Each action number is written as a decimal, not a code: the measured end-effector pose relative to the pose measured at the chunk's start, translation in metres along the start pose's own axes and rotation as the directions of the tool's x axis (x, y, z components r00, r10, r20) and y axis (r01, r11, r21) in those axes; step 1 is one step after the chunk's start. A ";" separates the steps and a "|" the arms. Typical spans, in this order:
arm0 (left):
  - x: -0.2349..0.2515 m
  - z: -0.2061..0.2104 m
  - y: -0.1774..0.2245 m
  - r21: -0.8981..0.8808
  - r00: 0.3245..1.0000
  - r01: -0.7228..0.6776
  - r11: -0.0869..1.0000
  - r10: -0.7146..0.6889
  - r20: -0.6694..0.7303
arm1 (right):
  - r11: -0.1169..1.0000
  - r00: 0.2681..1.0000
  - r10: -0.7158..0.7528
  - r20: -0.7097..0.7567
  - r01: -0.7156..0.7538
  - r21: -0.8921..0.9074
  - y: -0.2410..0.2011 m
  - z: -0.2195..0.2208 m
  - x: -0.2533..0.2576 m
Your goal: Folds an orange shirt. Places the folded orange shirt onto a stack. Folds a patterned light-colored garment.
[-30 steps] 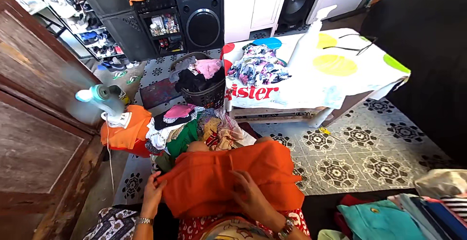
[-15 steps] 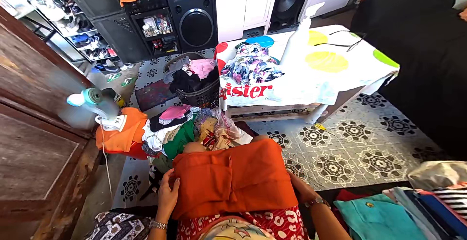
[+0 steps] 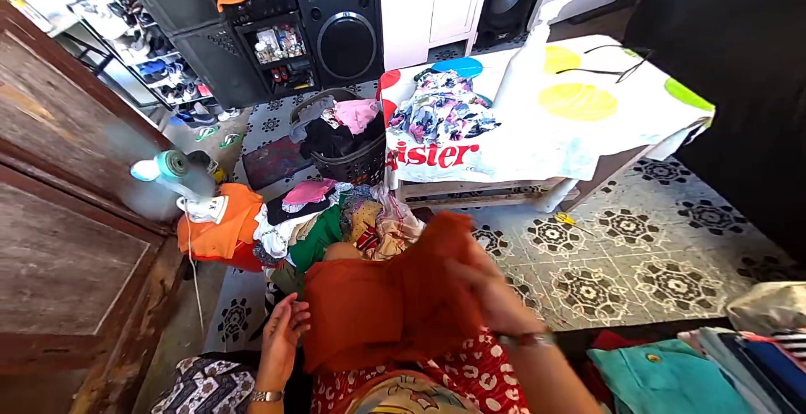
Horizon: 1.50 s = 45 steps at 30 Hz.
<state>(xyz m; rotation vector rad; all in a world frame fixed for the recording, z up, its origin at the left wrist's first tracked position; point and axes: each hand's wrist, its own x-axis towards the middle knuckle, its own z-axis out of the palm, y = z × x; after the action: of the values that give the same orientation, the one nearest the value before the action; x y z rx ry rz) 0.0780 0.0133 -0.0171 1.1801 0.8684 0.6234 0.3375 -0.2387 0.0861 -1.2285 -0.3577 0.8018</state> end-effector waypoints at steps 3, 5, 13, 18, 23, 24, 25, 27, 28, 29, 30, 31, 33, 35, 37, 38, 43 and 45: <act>0.002 -0.007 0.005 -0.147 0.981 0.134 0.980 -0.110 0.158 | 0.923 0.912 -0.032 0.409 0.183 -0.338 0.027 0.087 0.015; -0.001 -0.008 0.013 -0.183 0.962 0.228 0.956 -0.191 0.197 | 0.795 0.772 0.030 0.634 0.366 -0.483 0.066 0.130 0.027; -0.005 -0.013 -0.002 0.128 0.975 0.158 0.979 -0.175 0.137 | 0.628 0.850 -0.098 0.518 0.456 -0.630 0.116 0.121 0.030; 0.003 0.008 0.022 0.184 0.976 0.058 0.981 -0.095 0.198 | 0.673 0.992 0.128 -0.017 -0.099 -0.733 0.131 0.041 0.057; 0.009 0.010 0.068 0.075 0.964 -0.047 0.996 0.025 0.265 | 0.864 0.902 0.425 -0.082 -0.431 -0.259 0.147 0.029 0.041; 0.011 0.004 0.071 0.096 0.969 -0.059 0.994 0.034 0.243 | 0.878 0.897 0.437 -0.064 -0.441 -0.186 0.147 0.032 0.039; 0.015 -0.005 0.070 0.160 0.977 -0.070 0.985 0.034 0.213 | 0.883 0.891 0.453 -0.039 -0.454 -0.118 0.146 0.034 0.038; 0.025 -0.025 0.058 0.474 0.992 -0.067 0.878 0.010 0.122 | 0.872 0.872 0.489 -0.001 -0.489 -0.014 0.143 0.036 0.037; 0.028 -0.032 0.050 0.651 0.997 -0.051 0.757 0.004 0.074 | 0.860 0.860 0.510 0.010 -0.510 0.020 0.140 0.037 0.037; 0.028 -0.035 0.044 0.778 0.998 -0.040 0.627 -0.004 0.055 | 0.847 0.848 0.529 0.024 -0.529 0.042 0.136 0.037 0.037; 0.022 -0.033 0.039 0.823 0.997 -0.066 0.565 0.006 0.076 | 0.838 0.839 0.542 0.038 -0.543 0.057 0.131 0.037 0.037; 0.012 -0.027 0.036 0.819 0.990 -0.132 0.559 0.037 0.135 | 0.831 0.834 0.549 0.057 -0.552 0.070 0.126 0.038 0.038; -0.021 0.001 0.030 0.754 0.946 -0.309 0.579 0.108 0.305 | 0.824 0.832 0.549 0.076 -0.555 0.116 0.115 0.044 0.038; -0.057 0.039 0.023 0.704 0.867 -0.483 0.521 0.177 0.465 | 0.818 0.836 0.547 0.041 -0.545 0.184 0.100 0.057 0.037; -0.079 0.065 -0.001 0.669 0.752 -0.658 0.346 0.362 0.551 | 0.809 0.839 0.544 0.004 -0.526 0.262 0.084 0.073 0.032; -0.080 0.072 -0.015 0.674 0.702 -0.692 0.259 0.460 0.544 | 0.804 0.841 0.540 0.001 -0.516 0.296 0.075 0.081 0.029; -0.056 0.076 0.012 0.594 0.717 -0.657 0.464 0.628 0.302 | 0.932 0.976 0.196 0.093 -0.215 0.292 0.042 0.096 0.001; -0.059 0.071 0.053 0.362 0.757 -0.653 0.665 0.582 0.296 | 0.986 0.981 -0.154 0.122 0.143 0.088 0.049 0.079 0.005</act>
<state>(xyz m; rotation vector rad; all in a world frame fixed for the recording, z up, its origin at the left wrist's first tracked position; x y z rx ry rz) 0.1075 -0.0562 0.0584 1.9661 0.4551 0.8949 0.2731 -0.1748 0.0649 -1.0656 -0.5122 0.7606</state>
